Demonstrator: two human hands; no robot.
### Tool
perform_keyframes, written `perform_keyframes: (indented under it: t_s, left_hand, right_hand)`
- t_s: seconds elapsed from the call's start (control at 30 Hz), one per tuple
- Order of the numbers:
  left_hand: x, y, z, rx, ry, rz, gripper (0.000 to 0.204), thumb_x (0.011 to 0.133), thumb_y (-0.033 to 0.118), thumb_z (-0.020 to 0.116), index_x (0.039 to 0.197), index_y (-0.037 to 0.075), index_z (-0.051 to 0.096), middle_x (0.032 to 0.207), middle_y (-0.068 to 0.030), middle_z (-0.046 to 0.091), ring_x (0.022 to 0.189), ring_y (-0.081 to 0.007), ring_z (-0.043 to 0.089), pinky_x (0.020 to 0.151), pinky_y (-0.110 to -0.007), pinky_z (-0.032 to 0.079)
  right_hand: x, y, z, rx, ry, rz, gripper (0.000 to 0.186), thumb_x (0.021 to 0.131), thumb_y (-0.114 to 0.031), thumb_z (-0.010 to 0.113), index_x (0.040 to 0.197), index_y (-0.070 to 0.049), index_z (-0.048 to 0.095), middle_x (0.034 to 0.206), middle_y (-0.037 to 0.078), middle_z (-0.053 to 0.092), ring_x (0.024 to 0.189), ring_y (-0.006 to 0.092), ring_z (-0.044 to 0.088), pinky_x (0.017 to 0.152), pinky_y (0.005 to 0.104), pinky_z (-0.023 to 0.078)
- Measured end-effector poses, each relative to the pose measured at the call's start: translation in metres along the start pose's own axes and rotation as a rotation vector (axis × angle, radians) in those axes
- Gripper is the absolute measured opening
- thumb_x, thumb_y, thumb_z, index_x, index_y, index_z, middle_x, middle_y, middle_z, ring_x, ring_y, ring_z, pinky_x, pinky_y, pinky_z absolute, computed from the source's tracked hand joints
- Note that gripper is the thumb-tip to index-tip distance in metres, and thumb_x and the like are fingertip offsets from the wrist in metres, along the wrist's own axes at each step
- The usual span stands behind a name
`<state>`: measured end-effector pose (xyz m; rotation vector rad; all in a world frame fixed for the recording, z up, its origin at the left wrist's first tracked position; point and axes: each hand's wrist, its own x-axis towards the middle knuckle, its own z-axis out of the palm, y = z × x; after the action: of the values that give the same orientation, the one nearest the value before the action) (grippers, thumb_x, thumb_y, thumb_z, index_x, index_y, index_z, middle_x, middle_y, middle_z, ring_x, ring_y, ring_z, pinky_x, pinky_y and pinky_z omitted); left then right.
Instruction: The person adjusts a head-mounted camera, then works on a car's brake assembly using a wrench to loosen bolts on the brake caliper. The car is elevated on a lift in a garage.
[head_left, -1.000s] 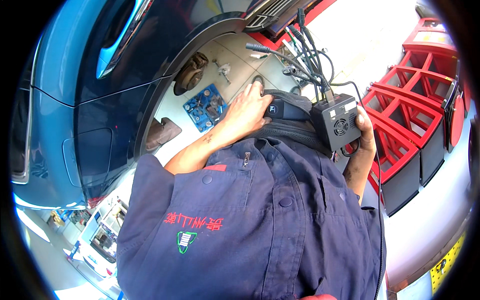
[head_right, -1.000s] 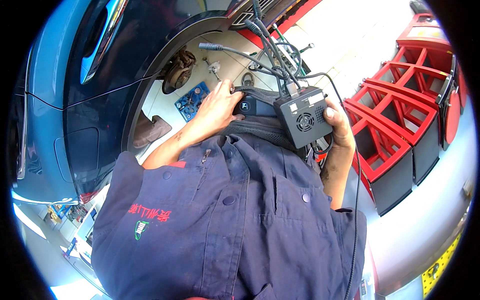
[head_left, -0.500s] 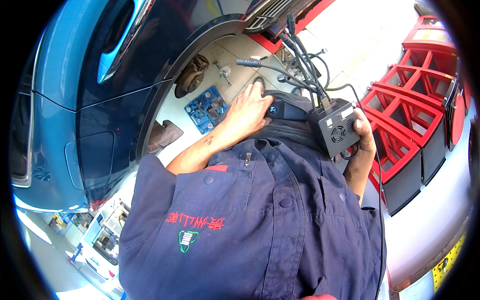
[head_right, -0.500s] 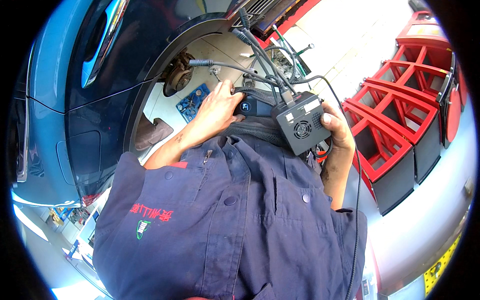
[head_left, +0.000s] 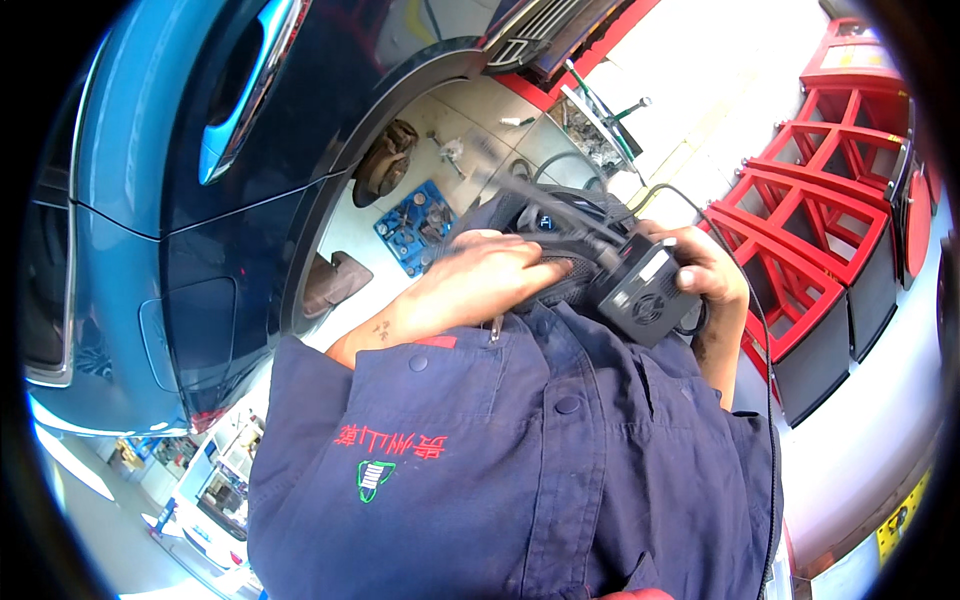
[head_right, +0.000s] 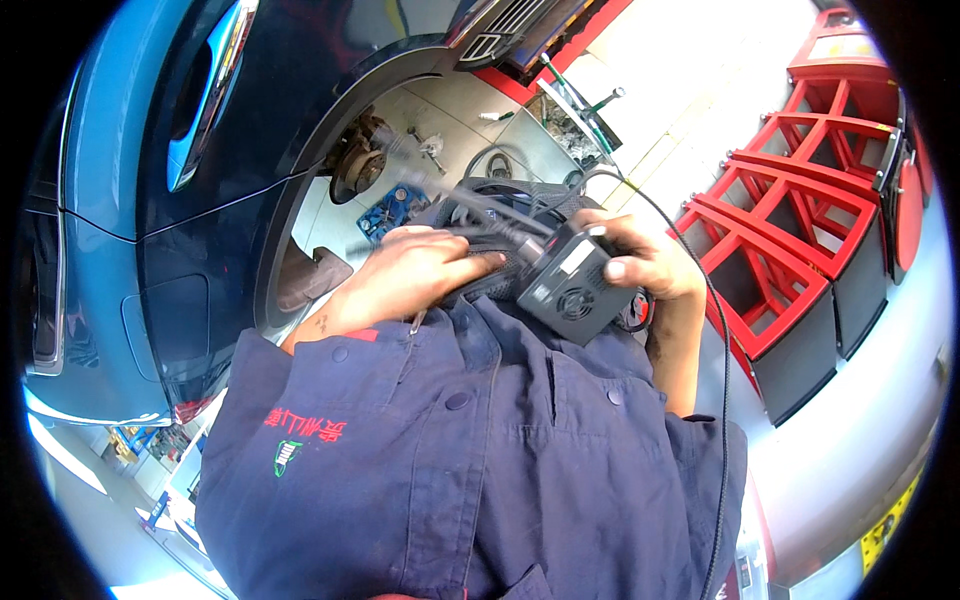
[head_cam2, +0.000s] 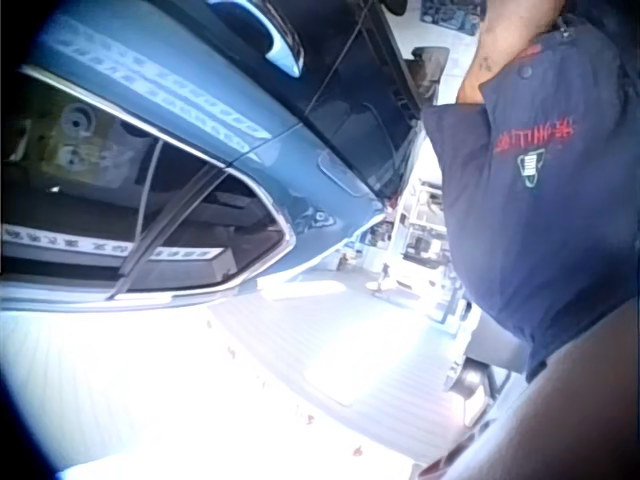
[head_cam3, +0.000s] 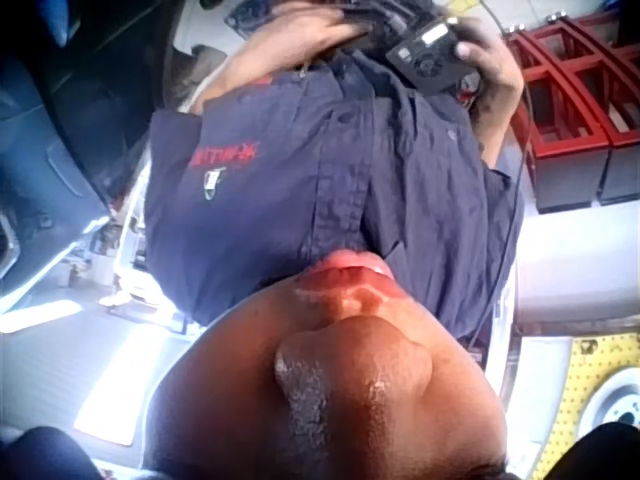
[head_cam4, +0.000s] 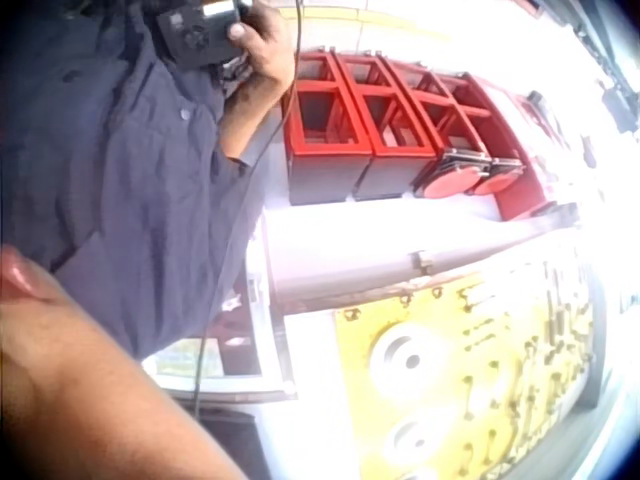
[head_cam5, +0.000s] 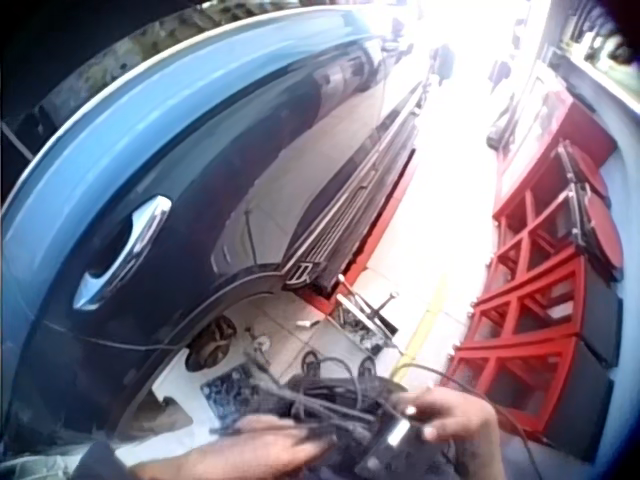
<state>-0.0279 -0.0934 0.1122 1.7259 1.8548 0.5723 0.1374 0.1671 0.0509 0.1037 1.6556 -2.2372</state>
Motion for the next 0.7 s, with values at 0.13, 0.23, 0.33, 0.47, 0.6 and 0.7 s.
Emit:
perform_keyframes:
  t_s: [0.13, 0.23, 0.33, 0.47, 0.6, 0.7]
  left_hand:
    - [0.007, -0.009, 0.004, -0.03, 0.028, 0.024, 0.024, 0.08, 0.008, 0.059, 0.103, 0.008, 0.057, 0.075, -0.0059, 0.062, 0.072, -0.0261, 0.063, 0.064, -0.036, 0.049]
    - [0.011, -0.007, 0.012, 0.013, 0.29, 0.134, 0.029, 0.08, 0.007, 0.059, 0.109, 0.011, 0.059, 0.074, -0.0051, 0.061, 0.067, -0.0258, 0.062, 0.06, -0.036, 0.05]
    - [0.02, -0.011, 0.017, 0.148, 0.213, 0.124, 0.056, 0.078, 0.01, 0.058, 0.132, 0.024, 0.052, 0.065, -0.0031, 0.054, 0.057, -0.0212, 0.06, 0.051, -0.034, 0.05]
    - [0.039, -0.012, 0.014, 0.26, 0.344, 0.137, 0.063, 0.073, 0.01, 0.06, 0.135, 0.022, 0.054, 0.065, 0.0008, 0.052, 0.054, -0.0162, 0.057, 0.05, -0.029, 0.049]
    - [0.043, -0.014, 0.004, 0.357, 0.353, 0.17, 0.059, 0.074, 0.012, 0.06, 0.132, 0.021, 0.056, 0.068, 0.002, 0.052, 0.058, -0.014, 0.057, 0.051, -0.028, 0.05]
    - [0.046, -0.018, -0.001, 0.378, 0.337, 0.201, 0.053, 0.075, 0.013, 0.06, 0.128, 0.021, 0.059, 0.071, 0.0014, 0.053, 0.061, -0.0134, 0.058, 0.05, -0.027, 0.048]
  right_hand:
    - [0.015, -0.017, 0.005, -0.059, -0.108, 0.068, 0.071, 0.077, -0.052, 0.062, 0.114, 0.008, 0.058, 0.103, 0.011, 0.06, 0.099, 0.0211, 0.055, 0.087, 0.0326, 0.041]
    - [0.018, -0.018, 0.002, -0.047, -0.03, 0.123, 0.065, 0.079, -0.045, 0.064, 0.119, 0.007, 0.058, 0.107, 0.012, 0.061, 0.101, 0.0214, 0.055, 0.091, 0.0319, 0.04]
    - [0.013, 0.016, -0.01, 0.074, 0.163, 0.246, 0.061, 0.079, -0.035, 0.066, 0.122, 0.007, 0.058, 0.11, 0.014, 0.063, 0.104, 0.0225, 0.056, 0.094, 0.0311, 0.04]
    - [0.023, 0.015, -0.005, 0.329, 0.285, 0.207, 0.046, 0.077, -0.037, 0.068, 0.102, 0.002, 0.065, 0.095, 0.011, 0.064, 0.088, 0.0177, 0.059, 0.08, 0.0291, 0.045]
    - [0.025, -0.003, 0.007, 0.376, 0.35, 0.242, 0.046, 0.077, -0.037, 0.068, 0.101, 0.002, 0.065, 0.09, 0.011, 0.067, 0.082, 0.0176, 0.061, 0.075, 0.0282, 0.048]
    - [0.029, -0.007, 0.006, 0.44, 0.344, 0.243, 0.047, 0.077, -0.036, 0.07, 0.104, 0.002, 0.065, 0.093, 0.013, 0.068, 0.083, 0.0194, 0.064, 0.076, 0.0296, 0.051]
